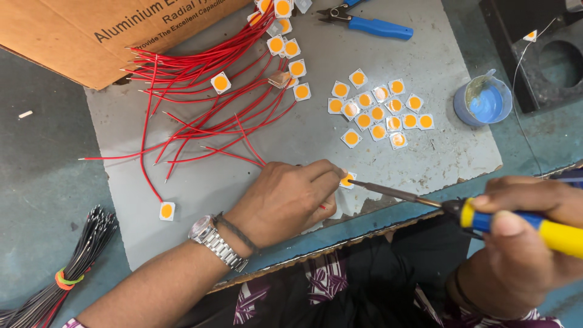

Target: The person solders red insulated wires onto the contact pads of small square LED chips at a workbench. They hold each chip with one hand, apply the soldering iron tip to the pad, dip wires in flux, and set finished chips aside; later they gather and bundle the soldered chips and wires with pliers.

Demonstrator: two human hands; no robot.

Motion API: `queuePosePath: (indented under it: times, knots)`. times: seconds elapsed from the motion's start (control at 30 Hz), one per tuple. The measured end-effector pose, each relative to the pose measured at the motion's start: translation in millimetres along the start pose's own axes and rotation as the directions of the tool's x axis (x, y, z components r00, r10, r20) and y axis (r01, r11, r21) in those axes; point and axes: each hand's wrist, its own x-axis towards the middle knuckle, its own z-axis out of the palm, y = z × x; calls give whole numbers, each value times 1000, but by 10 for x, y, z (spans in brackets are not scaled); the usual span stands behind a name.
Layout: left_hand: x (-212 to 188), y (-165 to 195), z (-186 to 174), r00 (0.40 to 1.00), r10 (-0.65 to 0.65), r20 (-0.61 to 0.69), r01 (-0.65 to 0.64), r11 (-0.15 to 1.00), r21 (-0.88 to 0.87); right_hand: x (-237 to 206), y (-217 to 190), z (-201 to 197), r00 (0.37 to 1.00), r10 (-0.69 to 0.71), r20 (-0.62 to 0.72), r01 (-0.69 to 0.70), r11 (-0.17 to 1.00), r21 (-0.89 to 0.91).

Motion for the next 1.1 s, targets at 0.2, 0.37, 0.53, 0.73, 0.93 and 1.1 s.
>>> queuePosePath:
  times: [0.2, 0.37, 0.53, 0.73, 0.93, 1.1]
  knots:
    - [0, -1, 4, 1000, 20, -22, -20, 1000, 9, -37, 2, -69, 995, -21, 93, 27, 997, -67]
    - [1, 4, 3, 1000, 10, -11, -10, 1000, 12, 147, -48, -40, 979, 0, 202, 31, 988, -154]
    - [0, 4, 6, 1000, 9, -6, -9, 1000, 9, 193, -114, 21, 974, 22, 224, 19, 983, -180]
    - [1, 3, 4, 1000, 10, -5, -10, 1000, -4, 214, -125, 4, 970, 26, 242, 31, 973, -227]
    - [2, -5, 2, 1000, 9, -2, -9, 1000, -7, 77, 4, -65, 994, -1, 106, 7, 999, -53]
    - [7, 5, -6, 1000, 8, -3, -8, 1000, 2, 24, 18, -83, 996, 11, 91, -5, 998, -70]
